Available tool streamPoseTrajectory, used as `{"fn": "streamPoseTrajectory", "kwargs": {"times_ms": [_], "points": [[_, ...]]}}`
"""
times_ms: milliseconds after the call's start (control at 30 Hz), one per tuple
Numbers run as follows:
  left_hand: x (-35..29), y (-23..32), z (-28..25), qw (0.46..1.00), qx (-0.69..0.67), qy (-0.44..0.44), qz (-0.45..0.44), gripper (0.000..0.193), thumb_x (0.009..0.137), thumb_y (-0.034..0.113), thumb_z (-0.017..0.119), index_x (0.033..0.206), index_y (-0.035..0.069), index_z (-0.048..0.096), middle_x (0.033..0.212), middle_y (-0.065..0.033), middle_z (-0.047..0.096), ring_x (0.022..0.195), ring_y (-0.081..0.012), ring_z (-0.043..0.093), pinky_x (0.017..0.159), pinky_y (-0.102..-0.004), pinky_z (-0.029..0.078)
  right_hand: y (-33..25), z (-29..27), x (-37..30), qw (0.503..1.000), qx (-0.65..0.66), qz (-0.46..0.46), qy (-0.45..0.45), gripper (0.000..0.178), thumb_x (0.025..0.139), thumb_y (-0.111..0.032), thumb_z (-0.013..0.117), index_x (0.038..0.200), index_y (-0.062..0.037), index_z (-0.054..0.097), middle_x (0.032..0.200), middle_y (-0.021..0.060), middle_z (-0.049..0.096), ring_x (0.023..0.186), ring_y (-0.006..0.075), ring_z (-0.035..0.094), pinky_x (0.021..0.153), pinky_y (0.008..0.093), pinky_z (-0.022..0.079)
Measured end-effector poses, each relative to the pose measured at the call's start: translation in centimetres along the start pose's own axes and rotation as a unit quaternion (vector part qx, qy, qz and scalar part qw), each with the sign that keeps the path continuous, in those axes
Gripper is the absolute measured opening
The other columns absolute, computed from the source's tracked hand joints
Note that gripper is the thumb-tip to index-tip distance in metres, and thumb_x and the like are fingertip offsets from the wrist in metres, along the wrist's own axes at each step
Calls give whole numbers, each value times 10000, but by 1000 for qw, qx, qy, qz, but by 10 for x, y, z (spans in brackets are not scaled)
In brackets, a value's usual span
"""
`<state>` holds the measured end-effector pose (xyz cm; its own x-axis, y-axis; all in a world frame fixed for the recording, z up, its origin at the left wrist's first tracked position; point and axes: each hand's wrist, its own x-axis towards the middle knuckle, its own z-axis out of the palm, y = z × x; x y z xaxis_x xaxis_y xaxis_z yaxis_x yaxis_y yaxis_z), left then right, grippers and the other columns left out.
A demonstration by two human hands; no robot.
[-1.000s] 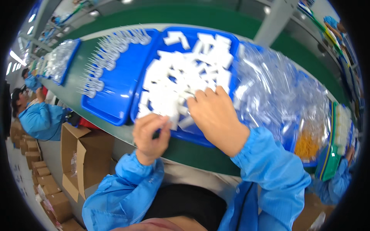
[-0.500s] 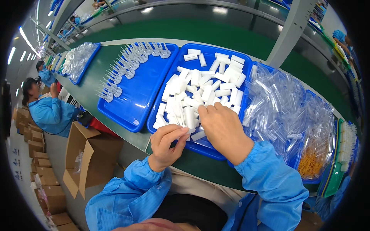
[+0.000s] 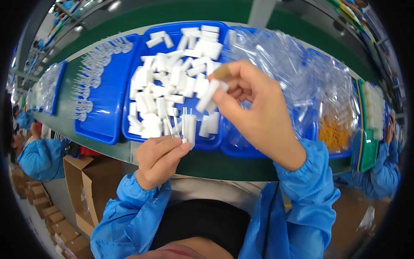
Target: Assembling small white plastic components into clear tubes and bundling them with rubber bands on a factory line.
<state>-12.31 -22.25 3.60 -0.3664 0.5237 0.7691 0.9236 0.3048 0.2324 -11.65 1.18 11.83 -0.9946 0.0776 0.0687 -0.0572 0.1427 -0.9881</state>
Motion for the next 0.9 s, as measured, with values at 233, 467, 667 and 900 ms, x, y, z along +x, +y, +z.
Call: {"fn": "streamPoseTrajectory", "kwargs": {"times_ms": [233, 467, 667, 900], "points": [[15, 14, 5, 997, -26, -54, 43, 312, 710, 85, 751, 1022, 74, 742, 984, -60, 700, 745, -171, 661, 559, -237, 459, 19, -6, -18, 991, -114, -63, -6, 161, 886, -59, 645, 1027, 9, 683, 965, 77, 673, 886, 134, 636, 823, 295, 484], [9, 15, 8, 998, -31, -43, 25, 315, 722, 58, 730, 1038, 71, 731, 1005, -86, 691, 758, -195, 667, 553, -244, 460, 18, -9, -20, 943, -241, -207, -100, 205, 835, 1, 628, 1013, -40, 723, 916, 52, 655, 931, 219, 585, 865, 341, 445], [-8, 5, 16, 992, -62, 109, -12, 380, 681, -15, 794, 1037, 50, 677, 1049, -160, 657, 774, -279, 683, 616, -311, 550, 19, 5, -19, 871, -301, -361, -142, 297, 786, -49, 669, 1082, -74, 683, 918, 43, 623, 989, 258, 571, 879, 390, 415], [-8, -8, -12, 995, -66, 57, -57, 454, 667, 13, 851, 1063, 79, 637, 1028, -125, 654, 838, -290, 676, 681, -366, 558, 19, 27, -6, 898, -224, -339, -167, 251, 906, -93, 610, 1138, -43, 690, 1100, 66, 671, 1023, 279, 565, 946, 415, 431]]}}
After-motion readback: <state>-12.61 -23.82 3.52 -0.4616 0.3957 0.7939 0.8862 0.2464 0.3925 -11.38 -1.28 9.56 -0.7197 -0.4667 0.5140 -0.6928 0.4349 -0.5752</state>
